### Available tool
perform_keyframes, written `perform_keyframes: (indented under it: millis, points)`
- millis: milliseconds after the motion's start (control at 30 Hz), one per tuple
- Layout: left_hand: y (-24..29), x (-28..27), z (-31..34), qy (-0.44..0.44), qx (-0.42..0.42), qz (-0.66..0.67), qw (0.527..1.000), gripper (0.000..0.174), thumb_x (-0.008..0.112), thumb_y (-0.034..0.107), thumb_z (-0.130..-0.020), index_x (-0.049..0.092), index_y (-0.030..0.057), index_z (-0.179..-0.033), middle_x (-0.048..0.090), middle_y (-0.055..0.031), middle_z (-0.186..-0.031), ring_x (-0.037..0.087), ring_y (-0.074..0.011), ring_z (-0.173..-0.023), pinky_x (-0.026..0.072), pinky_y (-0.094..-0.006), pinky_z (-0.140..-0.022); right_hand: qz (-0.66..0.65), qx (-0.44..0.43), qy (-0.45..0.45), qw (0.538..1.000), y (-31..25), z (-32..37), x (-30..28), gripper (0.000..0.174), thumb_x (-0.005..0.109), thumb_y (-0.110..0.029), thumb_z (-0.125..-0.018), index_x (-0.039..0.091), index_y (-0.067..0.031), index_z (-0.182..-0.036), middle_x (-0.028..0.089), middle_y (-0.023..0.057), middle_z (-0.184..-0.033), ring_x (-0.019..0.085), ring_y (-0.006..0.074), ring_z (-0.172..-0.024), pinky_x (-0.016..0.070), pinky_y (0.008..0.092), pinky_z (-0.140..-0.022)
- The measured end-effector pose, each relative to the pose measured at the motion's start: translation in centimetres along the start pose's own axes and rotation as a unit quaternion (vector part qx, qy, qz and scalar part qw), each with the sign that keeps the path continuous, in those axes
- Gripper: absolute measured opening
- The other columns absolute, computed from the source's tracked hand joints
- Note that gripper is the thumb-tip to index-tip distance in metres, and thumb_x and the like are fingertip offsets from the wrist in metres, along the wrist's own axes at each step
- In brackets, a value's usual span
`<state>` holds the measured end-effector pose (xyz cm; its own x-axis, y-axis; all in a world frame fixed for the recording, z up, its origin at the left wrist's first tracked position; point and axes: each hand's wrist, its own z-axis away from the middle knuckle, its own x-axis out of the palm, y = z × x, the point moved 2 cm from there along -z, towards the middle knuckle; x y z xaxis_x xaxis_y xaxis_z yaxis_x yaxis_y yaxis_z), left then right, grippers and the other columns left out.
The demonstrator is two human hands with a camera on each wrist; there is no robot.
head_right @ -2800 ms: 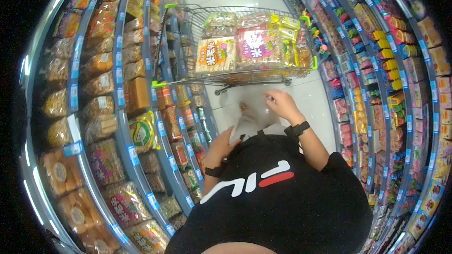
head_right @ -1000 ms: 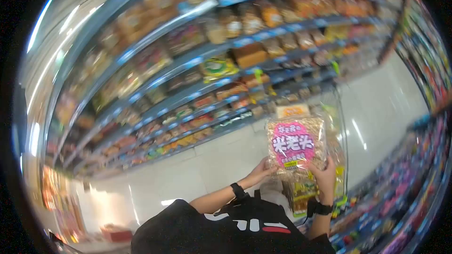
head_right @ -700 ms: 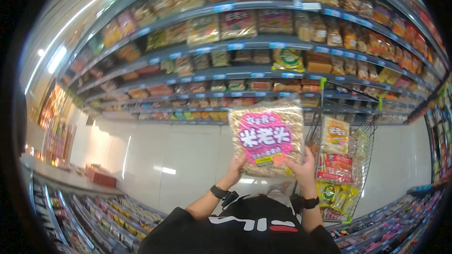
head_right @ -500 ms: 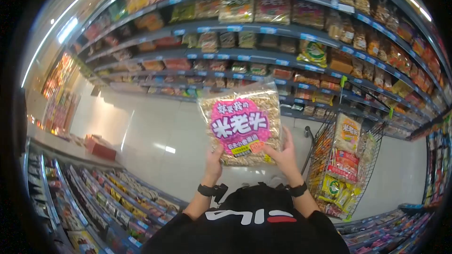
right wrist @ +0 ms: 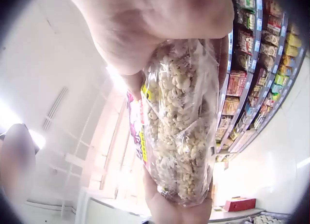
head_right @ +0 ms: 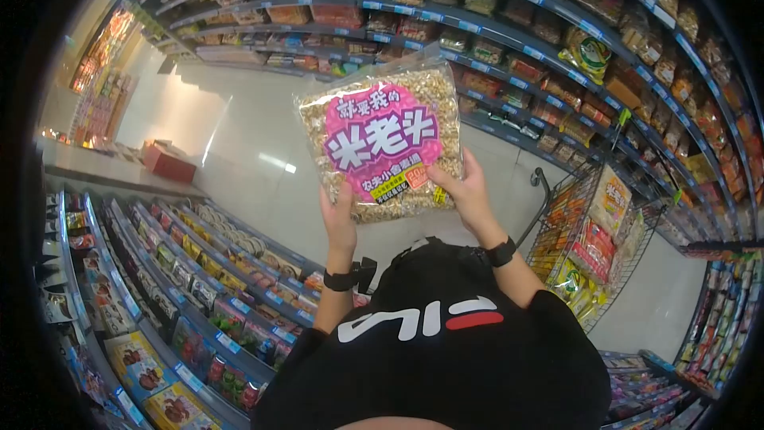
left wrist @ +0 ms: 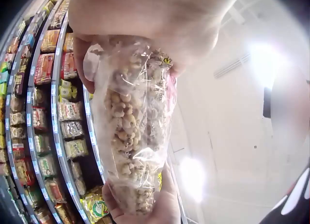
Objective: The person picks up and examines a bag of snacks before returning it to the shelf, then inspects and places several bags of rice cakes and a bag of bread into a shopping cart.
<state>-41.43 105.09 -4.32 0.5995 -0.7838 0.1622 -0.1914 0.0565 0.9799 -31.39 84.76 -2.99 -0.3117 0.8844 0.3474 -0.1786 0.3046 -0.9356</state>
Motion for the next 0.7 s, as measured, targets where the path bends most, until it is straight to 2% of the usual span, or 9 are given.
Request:
perform_keyframes:
  millis: [133,300,400,500,533,600,700]
  points:
    - [-2.1,-2.3,-2.3,-0.020,-0.056,0.016,0.998,0.060,0.048,0.033,-0.107,0.036,-0.0115,-0.145,0.053,-0.0148,-0.137,0.049,-0.0201,-0.125,0.0375,-0.0341,-0.108,-0.003,0.011,-0.010,1.000,1.4,-2.8,1.1,0.065,0.078,-0.016,-0.088,0.046,0.0023,-0.141,0.059,0.0119,-0.134,0.057,0.0177,-0.121,0.0425,0.0331,-0.106]
    - [-2.1,-2.9,-7.5,-0.034,-0.023,-0.047,0.998,0.059,0.037,0.038,-0.110,0.039,-0.0082,-0.145,0.055,-0.0140,-0.136,0.050,-0.0196,-0.125,0.0366,-0.0339,-0.108,-0.056,0.061,-0.022,0.996,2.1,-7.0,2.3,0.063,0.071,-0.022,-0.093,0.043,0.0010,-0.144,0.058,0.0123,-0.134,0.057,0.0180,-0.122,0.0423,0.0329,-0.106]
    - [-0.5,-3.3,-11.6,-0.073,-0.076,0.015,0.994,0.062,0.034,0.041,-0.110,0.037,-0.0077,-0.149,0.042,-0.0170,-0.152,0.038,-0.0224,-0.141,0.0256,-0.0364,-0.119,-0.070,0.075,-0.031,0.994,1.7,-10.2,3.7,0.063,0.065,-0.028,-0.095,0.041,-0.0018,-0.147,0.059,0.0100,-0.135,0.058,0.0180,-0.121,0.0453,0.0330,-0.105]
    - [-2.1,-4.0,-15.3,-0.102,-0.065,0.045,0.992,0.051,0.035,0.034,-0.111,0.045,-0.0056,-0.142,0.054,-0.0126,-0.139,0.050,-0.0187,-0.126,0.0352,-0.0330,-0.110,-0.072,0.082,-0.029,0.994,2.0,-14.2,4.3,0.065,0.065,-0.029,-0.095,0.040,-0.0025,-0.149,0.056,0.0097,-0.138,0.056,0.0184,-0.124,0.0453,0.0330,-0.105]
    - [-1.2,-3.8,-16.2,-0.067,-0.094,0.062,0.991,0.051,0.035,0.034,-0.111,0.046,-0.0058,-0.142,0.054,-0.0124,-0.139,0.050,-0.0181,-0.126,0.0354,-0.0329,-0.110,-0.074,0.080,-0.035,0.993,1.9,-15.3,4.8,0.062,0.063,-0.028,-0.097,0.041,-0.0031,-0.149,0.058,0.0087,-0.137,0.058,0.0175,-0.121,0.0456,0.0325,-0.104]
    - [0.3,-3.3,-17.8,0.008,-0.150,0.096,0.984,0.051,0.034,0.034,-0.111,0.047,-0.0060,-0.141,0.055,-0.0118,-0.139,0.050,-0.0168,-0.127,0.0358,-0.0326,-0.110,-0.088,0.096,-0.039,0.991,3.2,-18.1,4.9,0.069,0.067,-0.032,-0.094,0.039,-0.0013,-0.149,0.056,0.0103,-0.139,0.054,0.0182,-0.126,0.0419,0.0332,-0.107]
    - [-0.4,-4.0,-20.8,-0.030,-0.131,0.077,0.988,0.052,0.035,0.035,-0.111,0.047,-0.0064,-0.141,0.054,-0.0116,-0.139,0.050,-0.0165,-0.127,0.0359,-0.0327,-0.111,-0.082,0.107,-0.036,0.990,4.4,-21.2,5.2,0.081,0.070,-0.037,-0.092,0.033,0.0032,-0.152,0.053,0.0138,-0.143,0.050,0.0203,-0.131,0.0386,0.0335,-0.110]
